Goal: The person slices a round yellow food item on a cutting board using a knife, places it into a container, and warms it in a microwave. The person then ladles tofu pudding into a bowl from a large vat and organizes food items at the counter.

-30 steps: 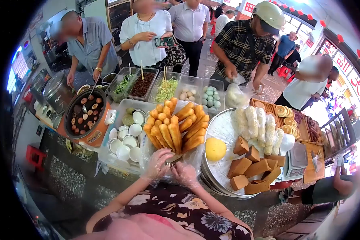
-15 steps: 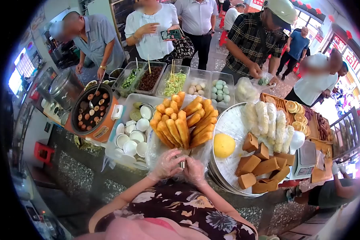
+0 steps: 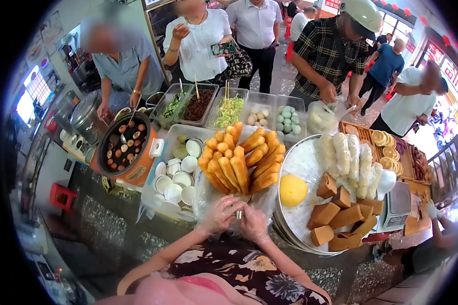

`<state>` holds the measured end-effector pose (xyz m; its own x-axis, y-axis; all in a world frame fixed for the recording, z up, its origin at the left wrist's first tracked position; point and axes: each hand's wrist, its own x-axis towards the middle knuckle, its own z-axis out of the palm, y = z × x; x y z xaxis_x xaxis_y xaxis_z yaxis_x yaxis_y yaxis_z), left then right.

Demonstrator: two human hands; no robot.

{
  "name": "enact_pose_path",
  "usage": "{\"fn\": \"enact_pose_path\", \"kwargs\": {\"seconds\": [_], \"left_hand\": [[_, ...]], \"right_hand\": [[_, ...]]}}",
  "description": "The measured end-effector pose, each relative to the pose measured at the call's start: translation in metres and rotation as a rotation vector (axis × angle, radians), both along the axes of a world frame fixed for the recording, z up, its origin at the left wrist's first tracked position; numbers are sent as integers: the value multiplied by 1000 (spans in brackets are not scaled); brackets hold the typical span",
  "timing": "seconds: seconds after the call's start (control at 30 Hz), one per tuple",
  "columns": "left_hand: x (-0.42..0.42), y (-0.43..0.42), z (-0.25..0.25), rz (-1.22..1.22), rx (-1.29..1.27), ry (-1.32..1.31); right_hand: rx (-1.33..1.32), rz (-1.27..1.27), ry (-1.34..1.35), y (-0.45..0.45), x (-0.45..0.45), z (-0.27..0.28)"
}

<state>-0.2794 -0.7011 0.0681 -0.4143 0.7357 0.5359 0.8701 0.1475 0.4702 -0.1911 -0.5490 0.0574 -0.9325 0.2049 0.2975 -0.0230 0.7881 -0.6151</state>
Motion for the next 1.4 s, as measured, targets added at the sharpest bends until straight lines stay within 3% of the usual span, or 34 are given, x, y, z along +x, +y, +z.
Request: {"fn": "enact_pose_path", "kwargs": {"seconds": [0.2,0.33,0.93,1.4], "left_hand": [[-1,-1,7,17,20,-13],[-2,0,9,8,26,-57],[-5,-3,2,-40,44,-128],[-6,-2,-2,-36,66,-94]], "right_hand": [[-48,4,51,0,-2,0],[-118,20,-75,-1,0,14],[-19,-51,8,-3,-3,-2],[-3,-69,-120,-6,-4,1]]}}
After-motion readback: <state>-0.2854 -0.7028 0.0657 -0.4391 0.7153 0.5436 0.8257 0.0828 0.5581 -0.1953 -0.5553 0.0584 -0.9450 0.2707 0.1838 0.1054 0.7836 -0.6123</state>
